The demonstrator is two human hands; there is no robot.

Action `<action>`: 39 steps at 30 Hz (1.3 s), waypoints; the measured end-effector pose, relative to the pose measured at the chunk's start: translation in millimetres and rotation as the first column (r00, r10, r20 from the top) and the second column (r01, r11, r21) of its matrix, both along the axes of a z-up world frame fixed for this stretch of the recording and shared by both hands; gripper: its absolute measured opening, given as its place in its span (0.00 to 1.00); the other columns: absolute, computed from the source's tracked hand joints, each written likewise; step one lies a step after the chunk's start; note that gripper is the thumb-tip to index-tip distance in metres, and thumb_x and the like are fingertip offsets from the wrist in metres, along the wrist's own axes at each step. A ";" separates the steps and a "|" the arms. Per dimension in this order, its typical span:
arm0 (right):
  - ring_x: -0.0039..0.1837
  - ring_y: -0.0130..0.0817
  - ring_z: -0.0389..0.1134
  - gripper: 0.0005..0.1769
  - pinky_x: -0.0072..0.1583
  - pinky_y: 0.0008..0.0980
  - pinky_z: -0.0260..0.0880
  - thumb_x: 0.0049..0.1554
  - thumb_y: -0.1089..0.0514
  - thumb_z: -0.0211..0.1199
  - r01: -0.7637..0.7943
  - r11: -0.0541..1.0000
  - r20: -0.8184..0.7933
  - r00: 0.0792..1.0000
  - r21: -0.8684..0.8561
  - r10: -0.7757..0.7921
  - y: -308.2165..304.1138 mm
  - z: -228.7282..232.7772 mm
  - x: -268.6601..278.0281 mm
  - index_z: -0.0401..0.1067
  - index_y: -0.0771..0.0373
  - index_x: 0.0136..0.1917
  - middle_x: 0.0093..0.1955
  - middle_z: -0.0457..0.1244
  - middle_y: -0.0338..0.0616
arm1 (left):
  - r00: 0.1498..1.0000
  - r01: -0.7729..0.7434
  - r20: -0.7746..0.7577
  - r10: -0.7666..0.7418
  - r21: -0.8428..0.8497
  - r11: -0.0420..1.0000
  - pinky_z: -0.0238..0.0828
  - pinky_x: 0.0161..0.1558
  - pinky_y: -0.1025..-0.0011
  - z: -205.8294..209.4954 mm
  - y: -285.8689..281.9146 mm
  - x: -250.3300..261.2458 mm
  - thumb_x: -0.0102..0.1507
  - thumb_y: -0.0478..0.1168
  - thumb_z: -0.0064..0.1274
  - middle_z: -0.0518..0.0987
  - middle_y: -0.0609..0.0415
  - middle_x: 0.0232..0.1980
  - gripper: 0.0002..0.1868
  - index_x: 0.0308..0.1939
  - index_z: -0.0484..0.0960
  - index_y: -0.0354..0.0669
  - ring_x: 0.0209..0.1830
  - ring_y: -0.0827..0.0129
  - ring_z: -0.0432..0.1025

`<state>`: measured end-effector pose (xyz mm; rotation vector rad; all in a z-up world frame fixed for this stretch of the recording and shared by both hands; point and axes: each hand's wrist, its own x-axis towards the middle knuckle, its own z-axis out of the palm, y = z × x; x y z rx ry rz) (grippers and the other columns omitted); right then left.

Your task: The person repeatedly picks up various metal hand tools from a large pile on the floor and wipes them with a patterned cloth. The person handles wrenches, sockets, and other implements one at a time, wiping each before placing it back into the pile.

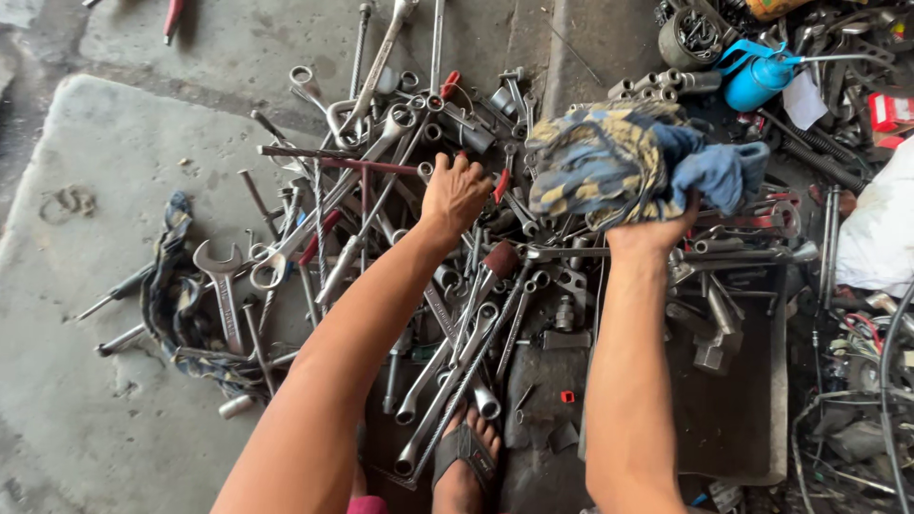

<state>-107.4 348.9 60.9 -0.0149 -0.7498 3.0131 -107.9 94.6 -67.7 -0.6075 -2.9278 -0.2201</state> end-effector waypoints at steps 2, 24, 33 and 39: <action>0.73 0.49 0.65 0.32 0.77 0.55 0.62 0.60 0.43 0.42 0.037 0.997 0.057 0.998 0.066 -0.041 2.4 -4.7 4.6 0.69 0.63 0.67 0.68 0.65 0.53 | 0.995 0.022 0.100 -0.017 -0.053 0.998 0.57 0.55 0.53 -9.6 2.9 -9.6 0.66 0.45 0.47 0.79 0.57 0.50 0.09 0.45 0.82 0.58 0.58 0.63 0.69; 0.62 0.37 0.64 0.20 0.64 0.42 0.63 0.63 0.53 0.55 0.281 0.075 -0.275 0.958 0.957 -0.086 -93.4 -55.1 62.6 0.70 0.69 0.62 0.62 0.63 0.52 | 0.907 -0.386 0.401 -0.132 0.914 0.124 0.75 0.48 0.66 153.8 -12.2 59.5 0.64 0.40 0.53 0.85 0.41 0.45 0.14 0.49 0.78 0.33 0.45 0.61 0.80; 0.54 0.37 0.65 0.17 0.56 0.41 0.66 0.65 0.54 0.53 0.027 -0.176 -0.025 1.000 0.984 0.010 -143.4 -91.3 136.1 0.68 0.71 0.57 0.54 0.66 0.53 | 0.851 -0.435 0.500 0.164 0.844 -0.313 0.73 0.40 0.55 162.6 -23.0 18.3 0.68 0.39 0.40 0.75 0.39 0.44 0.14 0.55 0.64 0.35 0.36 0.53 0.72; 0.61 0.36 0.66 0.23 0.63 0.38 0.64 0.63 0.53 0.57 0.078 0.004 -0.075 0.970 0.997 -0.230 -115.3 -57.7 185.3 0.65 0.69 0.65 0.63 0.65 0.50 | 0.964 -0.210 0.185 0.193 0.971 0.114 0.72 0.47 0.55 160.3 -36.3 32.3 0.69 0.40 0.44 0.80 0.37 0.42 0.15 0.56 0.63 0.35 0.40 0.50 0.77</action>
